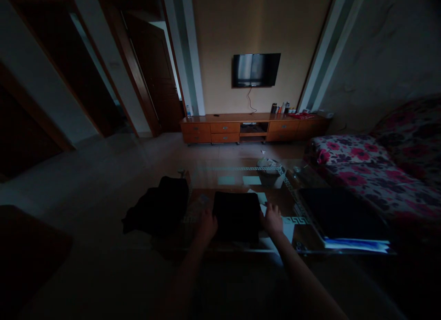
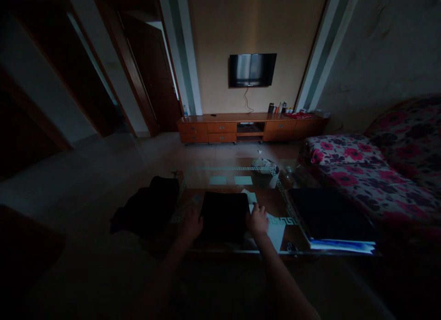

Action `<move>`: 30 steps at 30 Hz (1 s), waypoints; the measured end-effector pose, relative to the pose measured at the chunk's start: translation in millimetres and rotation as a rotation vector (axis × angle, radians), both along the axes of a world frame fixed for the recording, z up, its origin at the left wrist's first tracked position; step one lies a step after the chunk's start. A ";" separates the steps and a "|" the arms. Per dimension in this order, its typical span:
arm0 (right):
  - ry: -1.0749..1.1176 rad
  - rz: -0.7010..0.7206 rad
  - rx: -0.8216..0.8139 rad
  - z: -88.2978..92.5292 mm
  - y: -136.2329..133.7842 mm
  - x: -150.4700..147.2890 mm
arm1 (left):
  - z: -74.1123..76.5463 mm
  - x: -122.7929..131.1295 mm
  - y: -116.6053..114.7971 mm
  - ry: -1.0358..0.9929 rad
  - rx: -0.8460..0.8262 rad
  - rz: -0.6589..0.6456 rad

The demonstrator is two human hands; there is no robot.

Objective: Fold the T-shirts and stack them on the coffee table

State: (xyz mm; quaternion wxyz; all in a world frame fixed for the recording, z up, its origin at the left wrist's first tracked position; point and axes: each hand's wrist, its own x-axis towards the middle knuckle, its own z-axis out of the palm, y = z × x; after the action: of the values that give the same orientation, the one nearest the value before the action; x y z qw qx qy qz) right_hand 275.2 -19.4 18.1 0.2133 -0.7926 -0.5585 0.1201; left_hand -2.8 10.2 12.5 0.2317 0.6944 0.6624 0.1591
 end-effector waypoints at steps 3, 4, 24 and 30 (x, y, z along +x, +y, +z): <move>-0.106 0.170 0.056 -4.9 0.3 -29.2 | -6.5 21.9 3.9 0.052 0.201 -0.181; -0.134 0.239 0.044 -9.2 0.0 -37.4 | -11.6 25.5 3.8 0.071 0.230 -0.256; -0.223 0.320 -0.169 -32.0 -18.8 -65.1 | -42.5 17.1 23.2 0.267 0.267 -0.330; -0.196 0.376 -0.183 -38.7 -11.8 -65.0 | -51.0 5.8 48.0 0.376 0.210 -0.236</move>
State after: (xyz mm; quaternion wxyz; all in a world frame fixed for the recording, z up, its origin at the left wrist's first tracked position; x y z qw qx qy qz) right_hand 210.3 -31.2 -20.6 0.0592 -0.6985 -0.7011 0.1301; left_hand 3.0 58.1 -38.5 0.0478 0.8046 0.5880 0.0670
